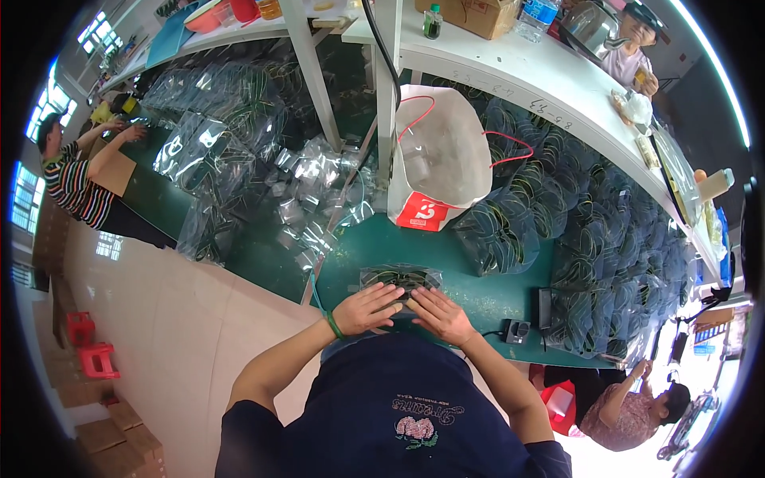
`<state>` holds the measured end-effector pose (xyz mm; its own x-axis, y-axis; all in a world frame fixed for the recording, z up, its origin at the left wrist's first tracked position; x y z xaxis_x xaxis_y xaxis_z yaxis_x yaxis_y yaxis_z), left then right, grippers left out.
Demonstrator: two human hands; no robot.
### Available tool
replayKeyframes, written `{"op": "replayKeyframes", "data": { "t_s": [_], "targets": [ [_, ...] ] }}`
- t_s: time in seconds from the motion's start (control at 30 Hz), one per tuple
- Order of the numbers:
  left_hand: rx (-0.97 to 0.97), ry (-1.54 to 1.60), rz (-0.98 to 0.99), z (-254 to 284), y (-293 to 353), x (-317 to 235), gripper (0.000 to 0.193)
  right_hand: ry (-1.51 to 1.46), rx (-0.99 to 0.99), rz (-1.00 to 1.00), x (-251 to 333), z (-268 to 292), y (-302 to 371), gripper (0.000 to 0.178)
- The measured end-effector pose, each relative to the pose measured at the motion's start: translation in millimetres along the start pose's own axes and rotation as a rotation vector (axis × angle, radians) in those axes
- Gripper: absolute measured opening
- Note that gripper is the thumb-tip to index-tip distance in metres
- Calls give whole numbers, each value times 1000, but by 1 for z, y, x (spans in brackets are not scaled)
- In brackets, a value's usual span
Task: Packing small green leaf-like items into clear plastic bags at a factory workbench.
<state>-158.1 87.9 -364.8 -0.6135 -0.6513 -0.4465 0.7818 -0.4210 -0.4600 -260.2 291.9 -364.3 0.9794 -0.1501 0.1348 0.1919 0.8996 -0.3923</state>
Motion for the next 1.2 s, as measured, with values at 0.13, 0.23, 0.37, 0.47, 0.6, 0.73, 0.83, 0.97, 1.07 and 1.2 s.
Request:
{"op": "replayKeyframes", "data": {
  "t_s": [0.13, 0.23, 0.37, 0.47, 0.6, 0.73, 0.83, 0.97, 1.07, 1.2],
  "targets": [
    [-1, -14, 22, -6, 1, 1, 56, 6, -10, -2, -2, -5, 4, 57],
    [-24, -46, 47, -7, 0, 1, 50, 6, -11, 6, -4, -5, 4, 57],
    [-24, -99, 39, -10, 2, 0, 46, 14, -8, 15, -4, -6, 3, 55],
    [-28, -116, 38, -12, 2, 1, 44, 29, -5, 30, -5, -7, 3, 53],
    [-15, -106, 52, -15, 6, 1, 47, 30, 4, 53, -5, -9, 4, 53],
    [-7, -106, 19, -13, 8, 1, 49, 72, 14, 58, -3, -9, 5, 55],
    [86, -54, 100, -7, 13, -2, 60, -11, 10, 32, 0, -4, 8, 56],
    [120, -67, 108, 1, 3, -8, 59, -76, -48, -53, 3, 33, -12, 55],
    [101, -87, 84, -2, 4, -7, 60, 57, -42, -66, 2, 35, -35, 58],
    [93, -74, 62, -6, 9, -10, 61, 101, 70, -132, -8, 13, -38, 58]
  ]
}}
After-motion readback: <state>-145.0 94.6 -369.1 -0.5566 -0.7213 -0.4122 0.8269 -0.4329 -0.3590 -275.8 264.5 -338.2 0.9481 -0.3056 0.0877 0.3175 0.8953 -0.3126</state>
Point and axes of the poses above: each hand's wrist, its own y-axis away from the middle knuckle, its own z-axis out of the back of the hand, x = y × z, the point moved 5 cm from there along -y, towards the middle knuckle, and after that the axes turned 10 degrees about y, right-handed, at the moved point
